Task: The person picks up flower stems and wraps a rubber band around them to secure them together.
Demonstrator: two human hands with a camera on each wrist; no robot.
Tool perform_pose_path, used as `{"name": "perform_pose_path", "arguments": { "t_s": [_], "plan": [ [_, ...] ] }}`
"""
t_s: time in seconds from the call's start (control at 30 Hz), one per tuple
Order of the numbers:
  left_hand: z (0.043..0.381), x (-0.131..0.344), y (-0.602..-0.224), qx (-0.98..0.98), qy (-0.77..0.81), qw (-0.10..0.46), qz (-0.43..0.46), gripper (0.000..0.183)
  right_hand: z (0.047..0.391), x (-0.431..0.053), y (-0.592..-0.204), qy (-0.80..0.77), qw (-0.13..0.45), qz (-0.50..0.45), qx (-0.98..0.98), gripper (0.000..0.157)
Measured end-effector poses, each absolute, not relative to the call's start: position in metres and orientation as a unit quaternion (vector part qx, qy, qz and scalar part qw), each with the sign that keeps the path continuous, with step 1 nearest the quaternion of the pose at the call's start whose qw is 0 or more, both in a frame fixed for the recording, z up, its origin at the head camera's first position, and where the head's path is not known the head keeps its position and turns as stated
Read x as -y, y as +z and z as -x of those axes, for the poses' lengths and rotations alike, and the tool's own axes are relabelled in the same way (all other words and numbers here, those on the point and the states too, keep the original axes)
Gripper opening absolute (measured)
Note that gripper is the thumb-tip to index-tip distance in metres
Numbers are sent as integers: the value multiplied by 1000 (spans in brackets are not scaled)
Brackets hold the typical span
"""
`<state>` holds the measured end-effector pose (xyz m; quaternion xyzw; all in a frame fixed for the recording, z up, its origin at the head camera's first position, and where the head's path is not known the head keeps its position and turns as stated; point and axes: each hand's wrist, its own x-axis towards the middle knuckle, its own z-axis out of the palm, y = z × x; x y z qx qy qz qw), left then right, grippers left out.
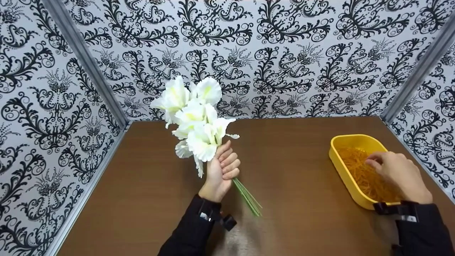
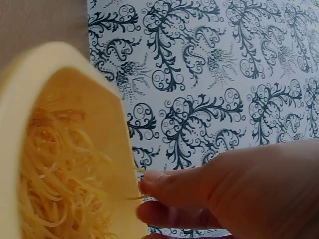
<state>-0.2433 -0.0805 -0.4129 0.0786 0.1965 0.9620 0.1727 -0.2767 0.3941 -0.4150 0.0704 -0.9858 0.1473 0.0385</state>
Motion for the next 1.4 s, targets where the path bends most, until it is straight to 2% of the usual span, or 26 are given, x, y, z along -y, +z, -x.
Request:
{"name": "perform_pose_path", "arguments": {
  "t_s": [0.2,0.57,0.87,1.07,1.23,1.37,1.4],
  "plan": [
    [243,80,-414,-199,962,171,-73,53,272,-390,-407,151,107,-72,980,28],
    [243,81,-413,-192,969,139,-69,54,249,-365,-381,148,153,-93,973,24],
    [244,81,-412,-187,974,110,-65,56,227,-343,-364,136,243,-152,948,12],
    [246,80,-409,-176,975,115,-69,55,214,-326,-351,132,282,-235,921,15],
    [248,79,-402,-159,975,128,-92,55,204,-304,-339,180,315,-354,862,11],
    [247,77,-393,-146,975,135,-103,56,199,-277,-325,234,298,-441,813,29],
    [247,76,-390,-140,975,137,-105,56,197,-270,-321,248,289,-455,805,28]
  ]
}}
